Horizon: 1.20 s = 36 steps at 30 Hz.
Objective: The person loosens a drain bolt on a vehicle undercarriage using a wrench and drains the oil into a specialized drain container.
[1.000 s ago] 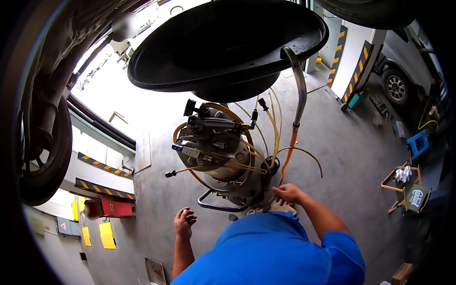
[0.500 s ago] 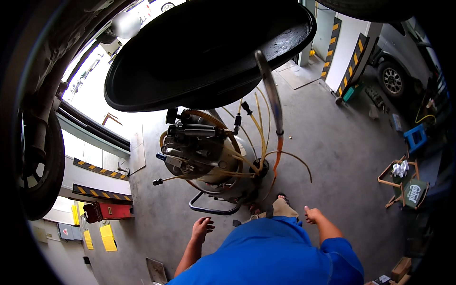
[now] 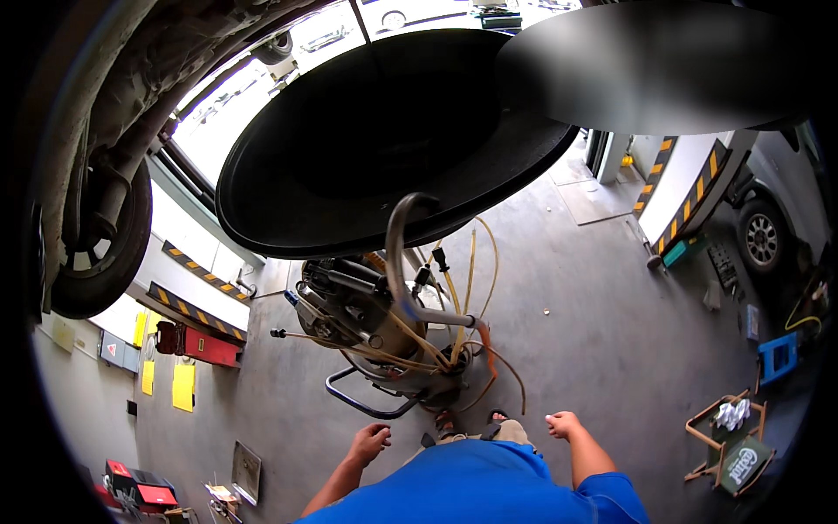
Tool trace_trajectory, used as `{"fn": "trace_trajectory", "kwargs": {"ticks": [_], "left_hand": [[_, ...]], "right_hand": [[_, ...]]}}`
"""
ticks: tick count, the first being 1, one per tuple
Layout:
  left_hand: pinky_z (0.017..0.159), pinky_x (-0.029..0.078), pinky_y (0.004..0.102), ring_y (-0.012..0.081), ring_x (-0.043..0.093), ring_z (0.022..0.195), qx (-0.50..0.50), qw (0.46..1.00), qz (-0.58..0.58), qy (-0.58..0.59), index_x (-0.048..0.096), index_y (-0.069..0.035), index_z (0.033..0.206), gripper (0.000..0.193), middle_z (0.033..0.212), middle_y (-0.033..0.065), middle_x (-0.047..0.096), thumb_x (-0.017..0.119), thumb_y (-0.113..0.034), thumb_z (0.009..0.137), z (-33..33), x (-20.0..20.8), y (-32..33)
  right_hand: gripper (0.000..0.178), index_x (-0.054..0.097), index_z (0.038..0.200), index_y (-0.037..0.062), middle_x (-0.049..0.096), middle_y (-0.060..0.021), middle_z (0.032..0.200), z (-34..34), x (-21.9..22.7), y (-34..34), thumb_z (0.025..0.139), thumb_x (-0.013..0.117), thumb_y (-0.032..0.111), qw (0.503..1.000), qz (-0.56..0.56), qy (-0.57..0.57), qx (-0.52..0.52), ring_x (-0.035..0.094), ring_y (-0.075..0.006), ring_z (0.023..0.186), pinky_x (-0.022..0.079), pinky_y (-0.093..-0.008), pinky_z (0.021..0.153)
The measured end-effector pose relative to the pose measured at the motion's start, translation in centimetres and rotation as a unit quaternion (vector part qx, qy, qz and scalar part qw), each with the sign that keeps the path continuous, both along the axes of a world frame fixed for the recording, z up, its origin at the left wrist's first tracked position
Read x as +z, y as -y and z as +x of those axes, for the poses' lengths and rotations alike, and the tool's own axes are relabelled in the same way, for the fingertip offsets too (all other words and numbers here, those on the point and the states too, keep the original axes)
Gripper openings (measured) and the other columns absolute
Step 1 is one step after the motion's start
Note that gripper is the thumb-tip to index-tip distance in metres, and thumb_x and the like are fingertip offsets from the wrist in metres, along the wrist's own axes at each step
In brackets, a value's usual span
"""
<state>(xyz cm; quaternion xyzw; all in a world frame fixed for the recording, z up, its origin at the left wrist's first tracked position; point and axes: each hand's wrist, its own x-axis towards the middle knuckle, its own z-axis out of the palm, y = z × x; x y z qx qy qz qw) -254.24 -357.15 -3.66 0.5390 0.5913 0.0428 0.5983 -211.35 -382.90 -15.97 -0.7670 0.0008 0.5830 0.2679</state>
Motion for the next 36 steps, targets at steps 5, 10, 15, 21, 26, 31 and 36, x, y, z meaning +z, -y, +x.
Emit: {"fn": "trace_trajectory", "kwargs": {"ticks": [5,10,15,21,26,31,36], "left_hand": [[0.064,0.05,0.0292,0.018,0.063,0.07,0.014,0.999,0.042,-0.004,0.055,0.0,0.112,0.036,0.093,0.0117,0.063,0.055,-0.027,0.088,1.9,-0.6,3.2],[0.05,0.048,0.0324,0.0222,0.062,0.062,0.235,0.971,-0.03,-0.041,0.035,-0.003,0.13,0.054,0.096,0.011,0.058,0.049,-0.037,0.091,1.7,-4.9,3.4],[0.045,0.047,0.0318,0.0241,0.062,0.06,0.315,0.947,-0.036,-0.056,0.015,-0.009,0.141,0.07,0.106,0.0133,0.053,0.05,-0.041,0.09,1.9,-6.6,1.8],[0.042,0.045,0.0288,0.0222,0.061,0.056,0.297,0.954,-0.01,-0.037,0.025,-0.004,0.137,0.067,0.101,0.0137,0.056,0.053,-0.039,0.088,1.1,-7.0,0.1],[0.046,0.047,0.031,0.0224,0.062,0.058,0.252,0.967,-0.034,-0.018,0.023,-0.006,0.138,0.065,0.104,0.0144,0.057,0.052,-0.037,0.089,-1.7,-7.0,-1.8],[0.05,0.048,0.033,0.0221,0.062,0.06,0.183,0.982,-0.042,0.007,0.023,-0.007,0.137,0.063,0.104,0.0143,0.057,0.052,-0.036,0.09,-5.4,-6.7,-3.9],[0.051,0.048,0.0336,0.0221,0.062,0.061,0.135,0.988,-0.069,0.018,0.033,-0.008,0.133,0.054,0.098,0.0131,0.059,0.051,-0.035,0.09,-12.0,-8.9,-5.7]], "right_hand": [[0.03,0.06,0.101,-0.0005,0.061,-0.0089,0.08,4.5,-1.8,3.6,0.087,0.059,0.026,0.998,-0.053,0.02,0.012,0.058,-0.0167,0.061,0.048,-0.0291,0.053],[0.028,0.06,0.1,-0.0006,0.061,-0.0093,0.082,7.2,-2.6,4.5,0.088,0.059,0.025,0.999,-0.041,0.026,0.009,0.059,-0.0175,0.063,0.049,-0.0308,0.054],[0.027,0.06,0.098,0.0003,0.061,-0.0087,0.08,7.7,-0.4,2.9,0.088,0.059,0.025,0.999,-0.009,0.047,0.003,0.058,-0.016,0.061,0.047,-0.0282,0.052],[0.026,0.06,0.098,0.0006,0.061,-0.0085,0.08,5.1,1.0,2.8,0.088,0.058,0.025,0.998,-0.001,0.052,-0.026,0.058,-0.0157,0.06,0.047,-0.0282,0.052],[0.026,0.06,0.097,0.0001,0.06,-0.0087,0.08,0.5,0.3,4.4,0.089,0.057,0.024,0.996,-0.012,0.059,-0.069,0.057,-0.0158,0.059,0.046,-0.0284,0.051],[0.029,0.058,0.102,-0.0027,0.06,-0.0097,0.077,-7.3,-1.5,5.5,0.088,0.058,0.023,0.989,-0.036,0.032,-0.143,0.054,-0.0156,0.055,0.044,-0.029,0.047],[0.028,0.058,0.1,-0.0019,0.06,-0.011,0.08,-14.2,-3.8,5.3,0.089,0.058,0.023,0.987,-0.001,0.008,-0.158,0.057,-0.0179,0.06,0.046,-0.03,0.05]]}}
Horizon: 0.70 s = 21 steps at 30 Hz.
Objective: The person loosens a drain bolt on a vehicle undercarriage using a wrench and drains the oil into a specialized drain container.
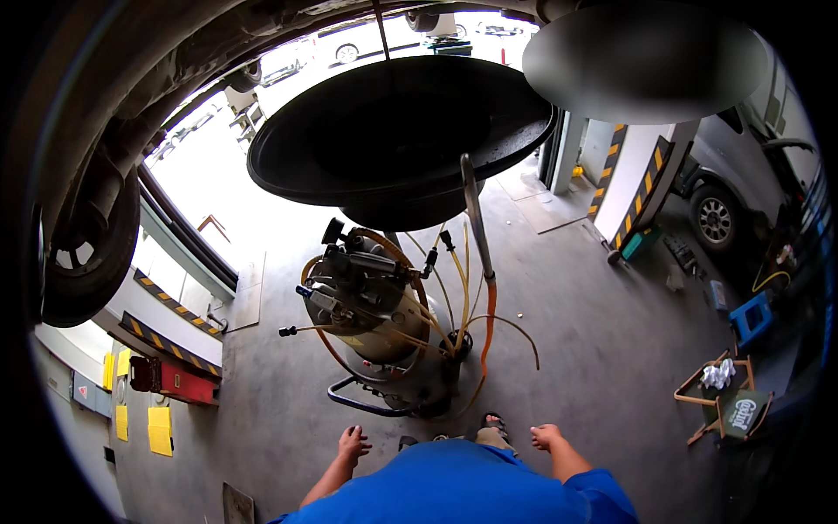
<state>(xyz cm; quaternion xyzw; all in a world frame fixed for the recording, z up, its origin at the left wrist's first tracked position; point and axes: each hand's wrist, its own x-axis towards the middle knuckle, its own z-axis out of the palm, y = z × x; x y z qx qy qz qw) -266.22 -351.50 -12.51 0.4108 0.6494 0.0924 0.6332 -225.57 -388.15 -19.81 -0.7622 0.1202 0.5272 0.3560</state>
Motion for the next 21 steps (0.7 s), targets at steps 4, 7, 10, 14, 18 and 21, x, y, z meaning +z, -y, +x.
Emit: {"fn": "trace_trajectory", "kwargs": {"ticks": [4,7,10,14,18,21], "left_hand": [[0.053,0.049,0.0357,0.0244,0.064,0.064,-0.09,0.991,-0.035,-0.094,0.045,-0.006,0.124,0.047,0.096,0.0128,0.061,0.051,-0.036,0.089,-6.3,-3.3,-0.4],[0.054,0.049,0.0365,0.0255,0.064,0.066,-0.086,0.984,-0.07,-0.142,0.048,-0.006,0.121,0.045,0.096,0.0132,0.062,0.051,-0.037,0.088,-11.1,-5.1,-0.3],[0.055,0.049,0.0368,0.0254,0.064,0.066,-0.112,0.977,-0.075,-0.164,0.049,-0.006,0.12,0.043,0.096,0.0129,0.062,0.051,-0.036,0.089,-12.8,-4.8,-1.2],[0.057,0.05,0.0374,0.0251,0.063,0.067,-0.094,0.988,-0.072,-0.095,0.048,-0.007,0.122,0.044,0.096,0.0123,0.061,0.051,-0.035,0.088,-10.4,-5.2,-2.3],[0.063,0.05,0.0391,0.026,0.063,0.075,-0.086,0.993,-0.071,0.045,0.043,-0.009,0.126,0.046,0.102,0.0117,0.059,0.053,-0.035,0.089,-4.1,-3.6,-3.0],[0.069,0.049,0.0411,0.0271,0.061,0.085,0.009,0.977,-0.124,0.174,0.041,-0.011,0.126,0.045,0.108,0.0107,0.057,0.053,-0.034,0.089,0.1,-2.6,-2.6]], "right_hand": [[0.027,0.058,0.098,-0.0014,0.059,-0.0107,0.08,-4.5,2.6,-1.4,0.089,0.057,0.024,0.999,0.012,0.027,-0.013,0.058,-0.0183,0.062,0.047,-0.0305,0.051],[0.028,0.058,0.099,-0.0018,0.059,-0.0109,0.08,-6.9,2.8,-0.9,0.089,0.057,0.024,0.999,-0.006,0.034,-0.03,0.058,-0.0186,0.062,0.048,-0.0312,0.053],[0.029,0.057,0.103,-0.0016,0.06,-0.011,0.08,-8.7,1.3,1.1,0.089,0.057,0.024,0.997,-0.021,0.013,-0.07,0.057,-0.0183,0.06,0.046,-0.0295,0.051],[0.033,0.055,0.109,-0.0009,0.06,-0.0108,0.081,-9.9,1.8,2.7,0.089,0.057,0.025,0.995,-0.058,0.007,-0.08,0.057,-0.0187,0.06,0.045,-0.0291,0.05],[0.033,0.057,0.108,-0.0037,0.061,-0.0119,0.085,-8.9,4.2,2.4,0.09,0.056,0.024,0.994,-0.07,0.03,-0.076,0.059,-0.0198,0.064,0.049,-0.0316,0.055],[0.032,0.058,0.107,-0.0033,0.062,-0.0126,0.088,-7.2,7.1,0.8,0.09,0.056,0.024,0.994,-0.066,0.066,-0.059,0.059,-0.02,0.067,0.05,-0.0318,0.056]]}}
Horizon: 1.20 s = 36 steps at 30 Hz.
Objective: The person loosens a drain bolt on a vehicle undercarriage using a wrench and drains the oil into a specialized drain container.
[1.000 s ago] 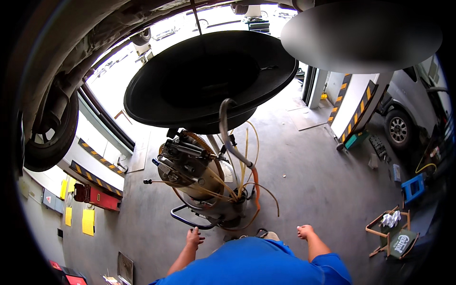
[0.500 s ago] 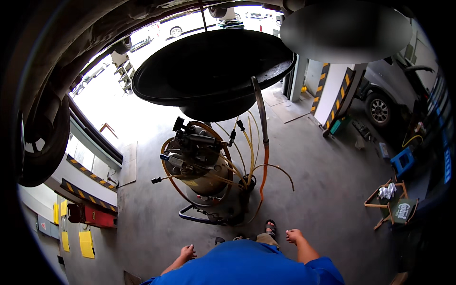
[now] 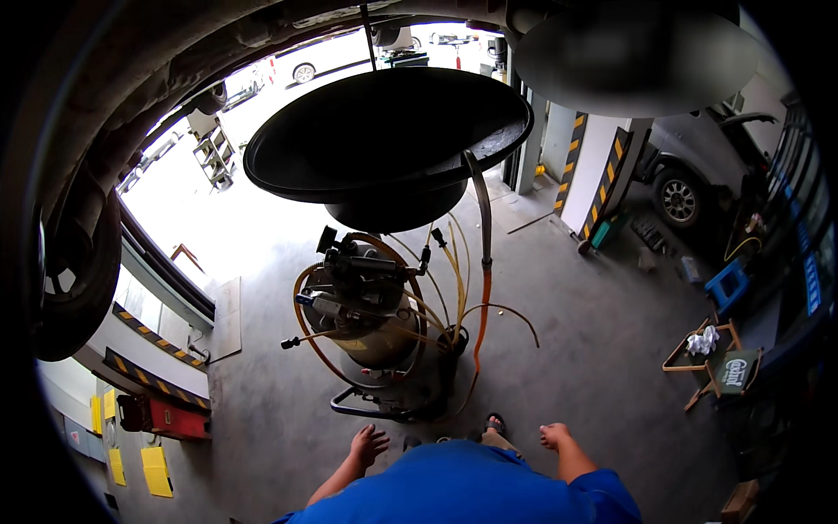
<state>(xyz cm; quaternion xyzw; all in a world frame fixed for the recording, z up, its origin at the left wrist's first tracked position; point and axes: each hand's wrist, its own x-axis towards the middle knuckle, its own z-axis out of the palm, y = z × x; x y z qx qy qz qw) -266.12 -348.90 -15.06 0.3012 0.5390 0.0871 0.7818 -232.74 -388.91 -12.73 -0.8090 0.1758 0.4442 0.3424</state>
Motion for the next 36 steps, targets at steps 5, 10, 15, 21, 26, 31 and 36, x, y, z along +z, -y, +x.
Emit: {"fn": "trace_trajectory", "kwargs": {"ticks": [5,10,15,21,26,31,36], "left_hand": [[0.081,0.044,0.0478,0.0297,0.055,0.101,0.092,0.977,-0.099,0.167,0.043,-0.013,0.12,0.04,0.113,0.0114,0.055,0.051,-0.036,0.089,3.5,-1.4,-0.6],[0.091,0.04,0.0518,0.0351,0.051,0.104,0.176,0.946,-0.095,0.254,0.044,-0.009,0.113,0.034,0.11,0.0138,0.054,0.043,-0.037,0.093,6.5,0.6,0.6],[0.089,0.043,0.051,0.0358,0.054,0.102,0.19,0.953,-0.068,0.225,0.042,-0.005,0.109,0.037,0.108,0.0171,0.056,0.037,-0.039,0.096,6.8,0.1,0.9],[0.087,0.045,0.0517,0.0352,0.057,0.096,0.194,0.961,-0.055,0.191,0.043,-0.005,0.105,0.034,0.1,0.0166,0.058,0.035,-0.037,0.096,7.0,0.5,0.9],[0.088,0.042,0.0544,0.0353,0.056,0.097,0.189,0.964,-0.044,0.182,0.045,-0.006,0.1,0.033,0.098,0.0164,0.058,0.034,-0.037,0.097,6.7,0.1,1.0],[0.094,0.035,0.058,0.0362,0.053,0.1,0.16,0.965,-0.026,0.205,0.044,-0.007,0.099,0.034,0.097,0.0173,0.057,0.031,-0.038,0.097,6.0,0.3,1.2],[0.09,0.039,0.058,0.0363,0.054,0.101,0.165,0.964,-0.046,0.203,0.044,-0.006,0.102,0.031,0.1,0.0173,0.058,0.034,-0.035,0.097,5.3,0.7,1.1]], "right_hand": [[0.032,0.059,0.105,-0.0029,0.061,-0.0119,0.087,1.6,0.8,-1.6,0.09,0.056,0.025,0.999,0.026,0.014,0.02,0.059,-0.0195,0.068,0.049,-0.0319,0.056],[0.027,0.06,0.099,-0.0007,0.061,-0.0097,0.081,2.3,0.3,-1.0,0.089,0.056,0.024,0.999,0.037,0.024,0.006,0.057,-0.0165,0.061,0.047,-0.0287,0.052],[0.028,0.059,0.102,-0.0011,0.06,-0.0095,0.08,2.3,-1.5,2.7,0.089,0.057,0.024,0.999,0.036,0.005,-0.023,0.057,-0.0164,0.06,0.047,-0.0283,0.051],[0.031,0.058,0.104,-0.0023,0.061,-0.0103,0.083,2.0,-1.2,4.6,0.089,0.056,0.024,0.999,0.012,0.001,-0.029,0.058,-0.0172,0.062,0.048,-0.0292,0.052],[0.031,0.058,0.104,-0.002,0.061,-0.0104,0.084,2.1,-1.2,4.1,0.089,0.056,0.025,1.0,0.022,0.012,-0.015,0.058,-0.0173,0.063,0.048,-0.0292,0.053],[0.034,0.056,0.11,-0.0046,0.061,-0.0145,0.089,2.1,1.7,1.1,0.091,0.056,0.024,1.0,0.012,0.015,-0.005,0.058,-0.0198,0.067,0.048,-0.0346,0.056],[0.03,0.058,0.104,-0.0006,0.061,-0.01,0.083,2.3,-0.7,1.2,0.089,0.056,0.025,0.999,0.031,-0.004,-0.018,0.058,-0.0172,0.062,0.048,-0.0291,0.052]]}}
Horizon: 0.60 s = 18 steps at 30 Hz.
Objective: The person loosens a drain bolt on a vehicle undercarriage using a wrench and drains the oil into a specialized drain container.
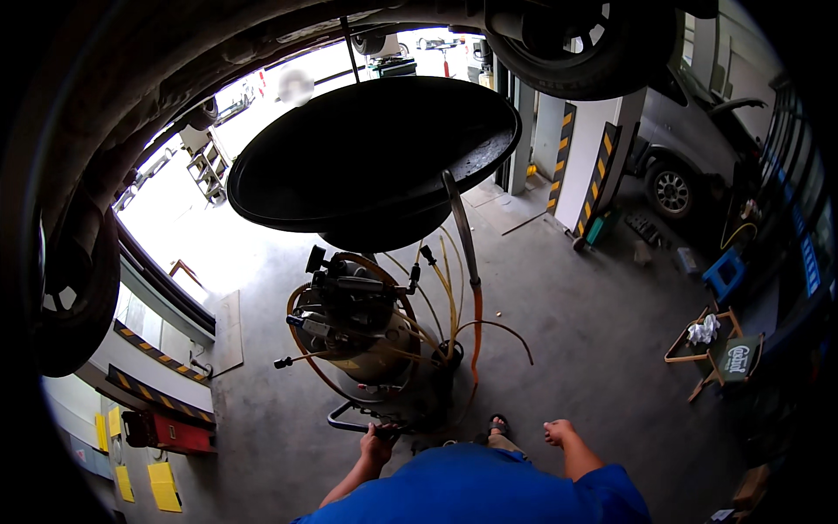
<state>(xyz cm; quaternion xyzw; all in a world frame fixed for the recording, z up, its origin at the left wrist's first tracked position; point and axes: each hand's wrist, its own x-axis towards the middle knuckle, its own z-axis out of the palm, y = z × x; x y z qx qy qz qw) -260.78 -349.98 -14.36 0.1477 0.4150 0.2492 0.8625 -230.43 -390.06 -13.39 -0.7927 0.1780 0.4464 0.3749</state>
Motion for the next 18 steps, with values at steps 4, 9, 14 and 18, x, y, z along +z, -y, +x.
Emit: {"fn": "trace_trajectory", "kwargs": {"ticks": [4,9,14,18], "left_hand": [[0.093,0.037,0.0587,0.0367,0.053,0.104,0.004,1.0,-0.019,0.022,0.043,-0.006,0.105,0.032,0.104,0.0183,0.057,0.033,-0.035,0.097,-0.3,-0.1,-0.1],[0.094,0.038,0.0578,0.0364,0.052,0.106,-0.012,1.0,-0.006,0.007,0.043,-0.004,0.106,0.033,0.108,0.0175,0.057,0.032,-0.034,0.098,-0.3,0.7,0.3],[0.092,0.04,0.0563,0.0353,0.052,0.106,-0.039,0.999,0.035,0.009,0.042,-0.005,0.109,0.034,0.109,0.0169,0.057,0.032,-0.035,0.098,-0.8,-0.6,-0.1],[0.089,0.042,0.0552,0.0354,0.052,0.106,-0.054,0.997,0.032,-0.036,0.041,-0.005,0.112,0.037,0.111,0.0183,0.055,0.033,-0.038,0.097,-0.5,1.2,0.2]], "right_hand": [[0.03,0.058,0.104,-0.0004,0.061,-0.0099,0.084,-0.1,0.7,-1.1,0.089,0.057,0.026,1.0,-0.007,0.004,0.014,0.058,-0.0174,0.062,0.048,-0.0295,0.052],[0.031,0.059,0.104,0.0001,0.061,-0.0097,0.084,0.3,-2.1,-0.5,0.088,0.057,0.027,1.0,0.01,-0.002,0.016,0.059,-0.0179,0.063,0.049,-0.0303,0.054],[0.031,0.059,0.104,0.0005,0.062,-0.0095,0.085,0.0,-0.4,-1.5,0.088,0.057,0.027,1.0,0.004,0.003,0.02,0.059,-0.0178,0.063,0.049,-0.0302,0.055],[0.031,0.059,0.104,-0.0007,0.062,-0.0104,0.084,0.1,-1.3,-1.0,0.089,0.057,0.026,1.0,0.009,0.007,0.014,0.059,-0.0182,0.063,0.049,-0.0306,0.053]]}}
